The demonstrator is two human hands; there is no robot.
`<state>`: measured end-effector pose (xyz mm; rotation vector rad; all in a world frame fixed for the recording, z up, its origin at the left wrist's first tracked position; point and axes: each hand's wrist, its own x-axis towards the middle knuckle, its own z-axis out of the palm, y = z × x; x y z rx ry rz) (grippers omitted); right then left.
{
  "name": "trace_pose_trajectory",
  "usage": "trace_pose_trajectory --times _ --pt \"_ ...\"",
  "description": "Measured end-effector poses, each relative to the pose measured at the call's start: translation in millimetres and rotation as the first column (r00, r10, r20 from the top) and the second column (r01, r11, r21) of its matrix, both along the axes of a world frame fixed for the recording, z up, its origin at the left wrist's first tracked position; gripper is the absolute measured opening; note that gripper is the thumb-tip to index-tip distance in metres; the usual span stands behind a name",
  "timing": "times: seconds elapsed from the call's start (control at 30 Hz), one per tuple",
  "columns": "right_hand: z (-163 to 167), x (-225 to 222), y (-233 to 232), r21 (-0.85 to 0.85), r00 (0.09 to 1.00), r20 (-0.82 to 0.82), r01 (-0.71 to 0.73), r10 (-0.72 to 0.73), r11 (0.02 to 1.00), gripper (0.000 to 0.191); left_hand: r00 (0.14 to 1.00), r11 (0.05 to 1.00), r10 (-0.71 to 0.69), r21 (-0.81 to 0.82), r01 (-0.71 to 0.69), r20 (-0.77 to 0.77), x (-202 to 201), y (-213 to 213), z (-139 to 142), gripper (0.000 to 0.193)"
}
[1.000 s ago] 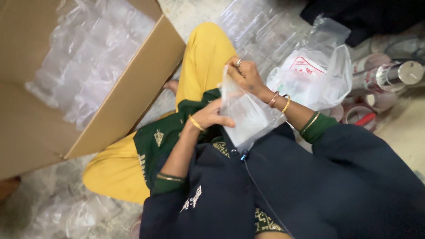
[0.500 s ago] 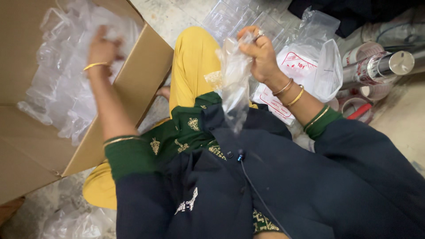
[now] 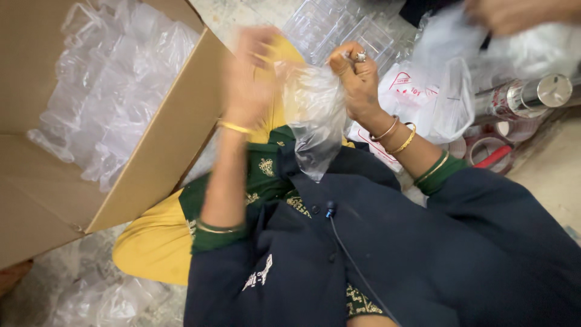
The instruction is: The person sits on the floor and packs clear plastic containers into small plastic bags, then places the bagged containers into a large cardboard box. They repeat the bagging cycle, occasionally taking containers from a pile and adjusting the box flap.
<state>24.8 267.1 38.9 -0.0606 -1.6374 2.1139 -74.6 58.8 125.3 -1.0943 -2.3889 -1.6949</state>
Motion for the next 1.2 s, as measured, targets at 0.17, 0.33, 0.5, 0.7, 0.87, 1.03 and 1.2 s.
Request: trace_pose_trajectory --times 0.17,0.33,0.5,0.7,0.87,1.03,1.2 --pt "4 4 -12 -0.131 0.998 -0.058 -0.035 0.027 0.991 0.024 0.997 0.995 -0.064 0.069 0.066 -0.035 63 44 -4 0.018" --pt "11 9 -22 -0.087 0.999 -0.043 -0.028 0.024 0.996 0.028 0.957 0.902 -0.246 0.397 0.169 0.151 62 43 -21 0.018" --pt "11 2 -21 -0.155 0.999 -0.001 -0.041 0.041 0.987 0.03 0.584 0.531 -0.672 0.846 -0.049 0.455 57 34 -40 0.024" --pt "0 -3 28 -0.569 0.862 0.108 -0.356 0.496 0.742 0.041 0.335 0.816 -0.532 0.577 -0.042 0.777 25 -1 -46 0.023" --pt "-17 -14 74 -0.417 0.918 0.096 -0.314 0.385 0.853 0.018 0.606 0.896 -0.371 0.443 0.035 0.703 2 -4 -65 0.025" --pt "-37 -47 82 0.092 0.979 0.202 -0.013 -0.006 0.996 0.021 0.954 0.931 0.285 -0.207 -0.3 -0.097 -19 72 -107 0.027" --pt "-40 -85 72 0.108 0.912 0.375 0.137 -0.168 0.985 0.008 0.863 0.677 0.408 -0.536 -0.505 -0.297 -44 131 -124 0.015"
